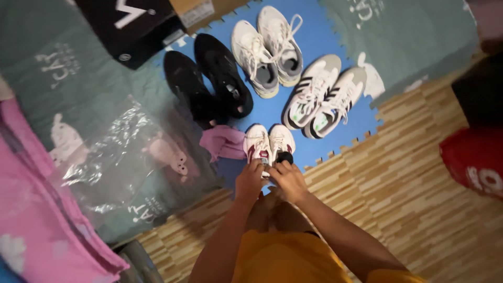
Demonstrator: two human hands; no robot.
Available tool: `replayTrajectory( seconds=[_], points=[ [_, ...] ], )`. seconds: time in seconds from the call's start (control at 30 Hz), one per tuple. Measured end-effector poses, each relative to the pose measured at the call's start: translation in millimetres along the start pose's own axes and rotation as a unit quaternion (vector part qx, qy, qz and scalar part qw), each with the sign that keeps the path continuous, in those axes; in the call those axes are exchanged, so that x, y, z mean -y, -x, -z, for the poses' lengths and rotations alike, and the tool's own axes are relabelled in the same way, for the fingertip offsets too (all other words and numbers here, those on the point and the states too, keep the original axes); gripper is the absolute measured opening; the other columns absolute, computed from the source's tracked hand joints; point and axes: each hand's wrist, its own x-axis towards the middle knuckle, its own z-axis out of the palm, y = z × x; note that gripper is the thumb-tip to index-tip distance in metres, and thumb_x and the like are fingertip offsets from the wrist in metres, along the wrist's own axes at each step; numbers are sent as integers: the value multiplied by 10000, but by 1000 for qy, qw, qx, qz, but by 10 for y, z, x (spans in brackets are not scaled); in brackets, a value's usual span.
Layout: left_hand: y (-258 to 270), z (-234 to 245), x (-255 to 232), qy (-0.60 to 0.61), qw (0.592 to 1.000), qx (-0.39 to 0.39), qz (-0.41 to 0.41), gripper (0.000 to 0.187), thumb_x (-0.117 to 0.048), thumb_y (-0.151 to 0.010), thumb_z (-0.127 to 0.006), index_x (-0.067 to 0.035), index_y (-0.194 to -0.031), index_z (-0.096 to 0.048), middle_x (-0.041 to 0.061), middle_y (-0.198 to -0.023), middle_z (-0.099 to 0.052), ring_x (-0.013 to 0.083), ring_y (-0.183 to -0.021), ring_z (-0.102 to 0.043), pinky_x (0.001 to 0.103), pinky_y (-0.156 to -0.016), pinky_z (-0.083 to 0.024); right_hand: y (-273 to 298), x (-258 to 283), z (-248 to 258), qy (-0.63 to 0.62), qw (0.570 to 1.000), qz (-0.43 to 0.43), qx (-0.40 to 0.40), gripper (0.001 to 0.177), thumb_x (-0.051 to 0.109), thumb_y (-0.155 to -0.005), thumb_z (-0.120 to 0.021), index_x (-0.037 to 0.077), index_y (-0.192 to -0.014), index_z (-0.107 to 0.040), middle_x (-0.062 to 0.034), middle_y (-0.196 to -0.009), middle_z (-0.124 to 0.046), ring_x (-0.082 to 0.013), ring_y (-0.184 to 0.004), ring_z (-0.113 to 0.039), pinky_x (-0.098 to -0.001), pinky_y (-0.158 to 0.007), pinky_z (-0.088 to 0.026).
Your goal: The person ties the laces of a white sneaker, then picks up a pink cloth and wipes the upper and sides of a white sneaker with a red logo. The person handles the shoes one at a time and places them back on the floor mat.
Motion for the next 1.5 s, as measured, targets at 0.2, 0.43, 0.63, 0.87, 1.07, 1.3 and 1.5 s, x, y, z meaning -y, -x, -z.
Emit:
replayTrajectory(
  seconds=[0.2, 0.43, 0.63, 0.87, 1.07, 1.3, 1.5],
  points=[
    [126, -384, 440, -22, 998, 6, -54, 419, -117, -728, -791, -130, -1125, -657, 3, -1257, -598, 272, -1131, -607, 395, -835, -557, 198, 10, -551, 13, 997, -65, -33, 503, 134, -762, -777, 176, -1243, -635, -54, -1026, -641, -289, -1000, -599, -410, -761, -545],
    [364, -337, 604, -31, 998, 9, -59, 450, -8, -811, -605, -119, -1240, -677, 27, -1388, -590, 286, -1186, -595, 391, -887, -550, 541, 133, -826, -86, 973, -180, -121, 347, 38, -870, -727, 139, -1199, -681, -77, -1200, -673, -295, -1088, -630, -405, -855, -554],
    [527, 28, 323, 60, 998, 9, 7, 369, -43, -886, -627, -131, -1234, -711, 41, -1289, -639, 310, -1141, -601, 420, -946, -519, 480, 99, -842, 32, 939, -220, -264, 389, 2, -694, -738, 79, -1075, -735, -213, -1256, -653, -440, -1111, -616, -480, -949, -492],
    [356, -5, 404, 168, 984, 5, 56, 266, -61, -882, -710, -67, -1149, -708, 167, -1257, -649, 390, -1166, -606, 441, -990, -508, 285, 333, -839, -324, 751, -416, -397, 229, 9, -901, -791, 29, -1066, -634, -241, -1023, -652, -413, -826, -601, -474, -717, -506],
    [339, -223, 785, 150, 985, 82, 37, 359, -22, -842, -674, -44, -1201, -682, 189, -1296, -629, 413, -1174, -592, 449, -1003, -482, -322, 508, -1090, -81, 882, -459, -68, 148, 227, -890, -733, 180, -1028, -758, -185, -875, -753, -372, -795, -712, -509, -676, -539],
    [238, -248, 998, 133, 982, 130, 7, 415, -19, -819, -680, -14, -1234, -662, 193, -1294, -627, 416, -1184, -582, 472, -1029, -453, -483, 408, -1367, 96, 882, -461, 18, 171, 192, -790, -724, 124, -942, -686, -107, -871, -757, -320, -788, -750, -477, -660, -573],
    [166, -256, 1120, 146, 971, 189, -7, 452, -35, -822, -689, -37, -1273, -663, 179, -1274, -638, 399, -1141, -602, 456, -992, -474, -398, 354, -1345, -28, 879, -476, 20, 217, 289, -820, -775, 111, -930, -716, -149, -876, -760, -344, -801, -734, -481, -680, -558]
  ],
)
